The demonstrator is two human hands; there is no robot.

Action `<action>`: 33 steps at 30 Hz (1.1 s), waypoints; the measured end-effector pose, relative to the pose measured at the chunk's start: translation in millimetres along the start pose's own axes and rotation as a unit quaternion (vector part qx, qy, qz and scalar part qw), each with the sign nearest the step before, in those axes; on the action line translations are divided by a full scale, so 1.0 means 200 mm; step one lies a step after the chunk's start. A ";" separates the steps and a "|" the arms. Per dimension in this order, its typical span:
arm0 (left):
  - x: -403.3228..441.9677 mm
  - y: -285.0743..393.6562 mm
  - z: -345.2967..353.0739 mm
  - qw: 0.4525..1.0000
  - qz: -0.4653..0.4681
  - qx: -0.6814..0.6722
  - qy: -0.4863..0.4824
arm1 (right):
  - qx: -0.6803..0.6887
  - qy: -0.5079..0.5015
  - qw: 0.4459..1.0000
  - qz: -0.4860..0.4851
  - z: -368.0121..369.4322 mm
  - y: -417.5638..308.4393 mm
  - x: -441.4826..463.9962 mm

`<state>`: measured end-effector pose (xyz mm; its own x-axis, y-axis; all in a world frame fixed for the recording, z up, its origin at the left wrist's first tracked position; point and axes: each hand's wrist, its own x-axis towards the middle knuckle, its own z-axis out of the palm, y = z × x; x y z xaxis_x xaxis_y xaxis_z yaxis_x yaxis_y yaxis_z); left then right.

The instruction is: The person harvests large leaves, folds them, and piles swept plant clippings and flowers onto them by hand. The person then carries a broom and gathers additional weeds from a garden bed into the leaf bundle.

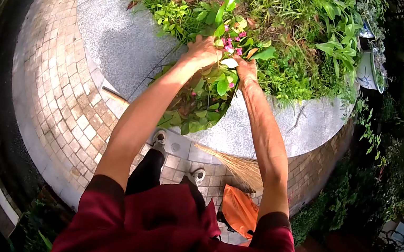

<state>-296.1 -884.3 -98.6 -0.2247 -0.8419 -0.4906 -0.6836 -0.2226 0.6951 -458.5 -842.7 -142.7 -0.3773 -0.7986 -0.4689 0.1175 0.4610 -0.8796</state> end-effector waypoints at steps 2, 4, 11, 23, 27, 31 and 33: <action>0.15 -0.09 -0.06 1.000 -0.005 -0.011 -0.027 | 0.005 -0.002 1.000 0.004 0.12 -0.02 0.04; 0.30 -0.19 -0.04 1.000 -0.008 0.004 -0.021 | -0.055 0.023 0.998 0.026 0.20 0.03 0.13; 0.70 -0.62 0.13 0.988 0.074 0.117 -0.073 | -0.327 0.032 0.944 -0.026 0.20 0.69 0.71; 0.47 -0.38 -0.23 0.996 -0.072 0.039 0.027 | -0.011 0.014 0.990 0.139 0.14 0.19 0.34; 0.35 -0.21 -0.34 0.988 -0.064 0.115 0.075 | 0.114 0.024 0.983 0.143 0.10 0.06 0.21; 0.28 -0.13 -0.37 0.973 0.017 0.200 0.110 | 0.137 0.053 0.986 0.077 0.05 0.04 0.10; 0.20 -0.04 -0.34 0.972 0.046 0.177 0.145 | 0.107 0.078 0.990 0.041 0.03 0.05 0.08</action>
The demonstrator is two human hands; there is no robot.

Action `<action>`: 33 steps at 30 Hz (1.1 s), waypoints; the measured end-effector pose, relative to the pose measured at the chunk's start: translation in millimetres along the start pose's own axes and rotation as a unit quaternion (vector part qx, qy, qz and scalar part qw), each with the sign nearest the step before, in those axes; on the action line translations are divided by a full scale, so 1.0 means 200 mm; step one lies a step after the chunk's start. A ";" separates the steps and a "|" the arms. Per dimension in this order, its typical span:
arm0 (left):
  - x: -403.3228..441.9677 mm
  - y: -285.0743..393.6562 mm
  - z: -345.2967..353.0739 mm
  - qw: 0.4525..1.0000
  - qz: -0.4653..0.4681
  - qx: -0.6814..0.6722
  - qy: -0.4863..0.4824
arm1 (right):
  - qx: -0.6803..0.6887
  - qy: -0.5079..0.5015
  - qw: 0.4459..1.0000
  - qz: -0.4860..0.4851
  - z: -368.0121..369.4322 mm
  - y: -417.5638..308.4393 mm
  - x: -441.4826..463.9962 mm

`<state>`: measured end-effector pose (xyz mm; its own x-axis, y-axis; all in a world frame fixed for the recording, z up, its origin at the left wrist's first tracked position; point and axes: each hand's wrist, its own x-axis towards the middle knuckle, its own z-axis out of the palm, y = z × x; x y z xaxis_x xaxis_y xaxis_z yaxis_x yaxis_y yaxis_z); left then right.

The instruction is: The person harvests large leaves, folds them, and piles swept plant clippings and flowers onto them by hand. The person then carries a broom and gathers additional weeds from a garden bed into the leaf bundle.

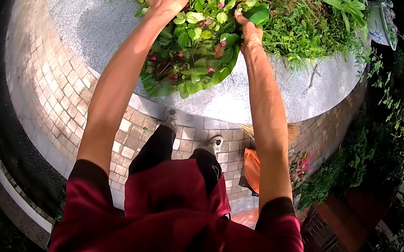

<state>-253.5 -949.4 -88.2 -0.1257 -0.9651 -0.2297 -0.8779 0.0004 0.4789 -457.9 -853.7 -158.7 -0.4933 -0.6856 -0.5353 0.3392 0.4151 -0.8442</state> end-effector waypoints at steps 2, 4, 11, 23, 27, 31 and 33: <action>-0.03 0.07 -0.01 0.969 0.110 -0.060 0.214 | 0.041 0.005 0.999 -0.015 -0.01 -0.01 -0.02; 0.01 0.11 0.03 0.966 0.128 -0.111 0.194 | 0.010 0.035 0.999 -0.007 -0.04 -0.01 -0.04; -0.01 0.21 0.20 0.967 0.234 0.037 0.092 | -0.126 0.224 0.963 -0.080 -0.18 0.11 -0.28; 0.11 0.07 0.32 0.948 0.255 0.158 0.102 | 0.026 0.261 0.955 0.139 -1.12 1.20 -1.85; -0.15 0.18 0.34 0.773 0.458 0.179 0.401 | 0.030 0.323 0.926 0.193 -1.49 1.63 -2.35; -1.36 0.42 0.68 0.795 0.590 -0.021 0.140 | 0.068 0.299 0.923 0.234 -1.71 1.98 -2.66; -1.69 0.25 1.11 0.795 0.594 -0.024 -0.120 | 0.215 0.292 0.894 0.262 -1.74 2.11 -2.75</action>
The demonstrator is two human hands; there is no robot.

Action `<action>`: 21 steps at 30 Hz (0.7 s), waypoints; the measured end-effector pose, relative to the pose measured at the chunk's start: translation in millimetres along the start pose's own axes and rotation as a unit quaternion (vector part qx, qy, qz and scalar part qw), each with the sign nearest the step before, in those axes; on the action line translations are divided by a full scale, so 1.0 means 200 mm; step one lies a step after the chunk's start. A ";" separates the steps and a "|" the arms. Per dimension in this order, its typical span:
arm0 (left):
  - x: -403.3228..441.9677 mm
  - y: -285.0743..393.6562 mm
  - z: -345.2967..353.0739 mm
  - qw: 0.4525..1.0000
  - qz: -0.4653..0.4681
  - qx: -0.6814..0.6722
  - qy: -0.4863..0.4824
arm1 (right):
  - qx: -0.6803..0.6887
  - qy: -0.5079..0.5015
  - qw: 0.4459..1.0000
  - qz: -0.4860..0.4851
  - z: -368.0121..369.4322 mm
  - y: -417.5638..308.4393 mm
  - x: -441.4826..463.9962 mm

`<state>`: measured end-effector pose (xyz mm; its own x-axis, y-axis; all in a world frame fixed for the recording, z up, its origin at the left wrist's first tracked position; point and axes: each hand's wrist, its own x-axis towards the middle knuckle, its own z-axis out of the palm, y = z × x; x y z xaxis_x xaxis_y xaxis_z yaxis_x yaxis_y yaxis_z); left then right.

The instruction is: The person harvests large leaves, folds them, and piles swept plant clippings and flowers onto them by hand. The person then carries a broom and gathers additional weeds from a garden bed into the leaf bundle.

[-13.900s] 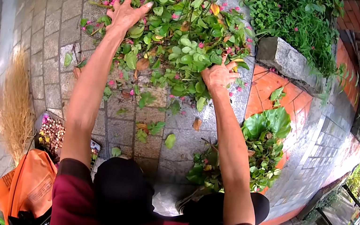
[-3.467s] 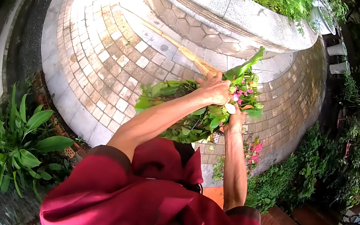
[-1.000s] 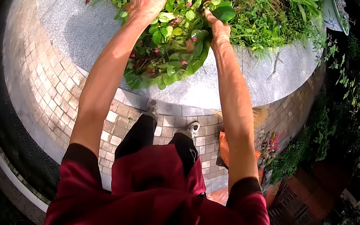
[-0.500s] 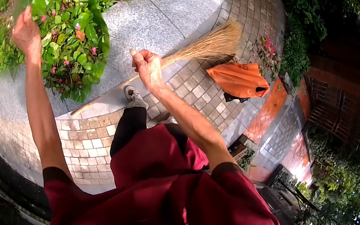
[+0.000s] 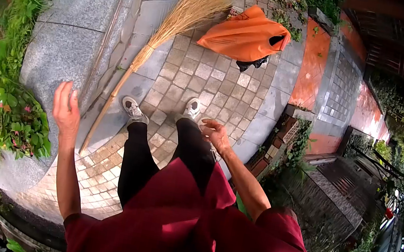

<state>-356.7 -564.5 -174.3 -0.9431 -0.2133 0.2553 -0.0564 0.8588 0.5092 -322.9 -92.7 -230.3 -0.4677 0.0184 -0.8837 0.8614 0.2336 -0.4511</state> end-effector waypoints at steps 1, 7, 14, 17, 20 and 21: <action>-0.06 0.08 0.24 0.991 -0.039 -0.055 -0.113 | 0.030 0.001 0.999 0.031 -0.04 0.04 0.01; -0.79 -0.76 1.87 0.890 -0.225 0.061 -0.391 | 0.150 0.033 0.984 0.089 0.04 0.34 0.34; -1.06 -1.36 2.58 0.798 -0.383 0.161 -0.437 | 0.165 -0.059 0.981 0.087 0.27 0.61 0.77; -1.13 -1.33 2.68 0.793 -0.412 0.192 -0.406 | 0.180 -0.136 0.965 0.131 0.29 0.51 0.82; -1.17 -1.32 2.56 0.836 -0.332 0.116 -0.422 | 0.142 -0.086 0.970 0.179 0.29 0.56 0.80; -1.21 -1.26 2.48 0.856 -0.302 0.092 -0.409 | 0.141 -0.095 0.971 0.170 0.27 0.62 0.80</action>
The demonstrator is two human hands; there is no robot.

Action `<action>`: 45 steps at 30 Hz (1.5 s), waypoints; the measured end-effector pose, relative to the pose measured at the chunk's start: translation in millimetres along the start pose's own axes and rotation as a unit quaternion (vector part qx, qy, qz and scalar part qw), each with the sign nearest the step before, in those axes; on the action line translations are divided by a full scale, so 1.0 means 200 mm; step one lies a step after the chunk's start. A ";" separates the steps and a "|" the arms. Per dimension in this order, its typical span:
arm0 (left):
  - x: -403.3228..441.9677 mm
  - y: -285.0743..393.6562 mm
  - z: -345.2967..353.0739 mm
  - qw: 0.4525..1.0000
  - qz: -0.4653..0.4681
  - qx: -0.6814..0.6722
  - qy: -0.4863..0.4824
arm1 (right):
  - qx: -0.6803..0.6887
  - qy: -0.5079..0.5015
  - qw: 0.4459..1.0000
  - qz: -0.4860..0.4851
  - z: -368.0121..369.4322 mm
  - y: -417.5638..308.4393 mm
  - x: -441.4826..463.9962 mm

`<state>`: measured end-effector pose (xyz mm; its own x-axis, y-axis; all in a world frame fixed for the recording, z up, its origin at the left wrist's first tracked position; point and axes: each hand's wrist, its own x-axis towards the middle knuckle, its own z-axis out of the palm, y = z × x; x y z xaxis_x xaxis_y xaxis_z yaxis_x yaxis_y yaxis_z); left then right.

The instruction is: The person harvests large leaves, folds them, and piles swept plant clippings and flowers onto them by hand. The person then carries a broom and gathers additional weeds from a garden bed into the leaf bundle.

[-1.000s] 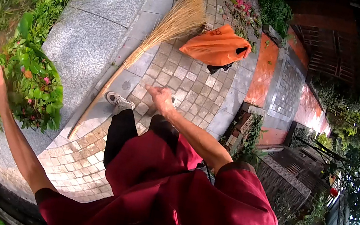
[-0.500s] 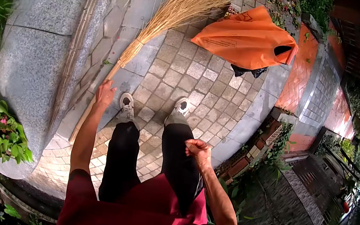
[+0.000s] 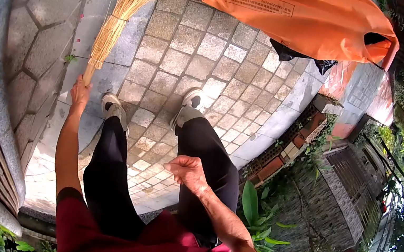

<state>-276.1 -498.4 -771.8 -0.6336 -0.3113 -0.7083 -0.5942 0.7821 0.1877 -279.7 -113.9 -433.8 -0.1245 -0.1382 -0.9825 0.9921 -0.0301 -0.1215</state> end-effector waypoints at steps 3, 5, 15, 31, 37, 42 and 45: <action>-0.50 0.24 -0.34 0.996 0.061 -0.067 0.008 | 0.011 -0.033 0.999 -0.016 -0.03 0.11 -0.02; -0.81 0.40 -0.63 0.992 0.033 -0.118 -0.035 | 0.034 -0.031 0.999 -0.026 0.01 0.15 -0.15; -1.55 1.07 -1.69 0.954 0.076 -0.285 -0.048 | 0.033 -0.069 0.978 -0.194 -0.01 -0.23 -1.10; -2.81 2.77 -2.62 0.847 0.422 0.126 0.296 | 0.101 -0.127 0.819 -0.550 -0.84 -1.39 -2.14; -3.08 3.59 -2.73 0.778 0.497 0.277 0.266 | 0.335 -0.110 0.783 -0.512 -0.98 -1.98 -2.45; -3.02 4.28 -2.78 0.539 0.628 0.467 0.310 | 0.541 -0.068 0.715 -0.437 -1.27 -2.30 -2.45; -3.06 4.77 -2.85 0.398 0.746 0.423 0.325 | 0.531 -0.095 0.727 -0.426 -1.61 -2.62 -2.45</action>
<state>-737.3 130.3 229.0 -0.1252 0.9823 0.1395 0.8898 0.1733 -0.4220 -735.1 287.8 65.6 -0.7871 0.2477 -0.5649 -0.0024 -0.9170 -0.3988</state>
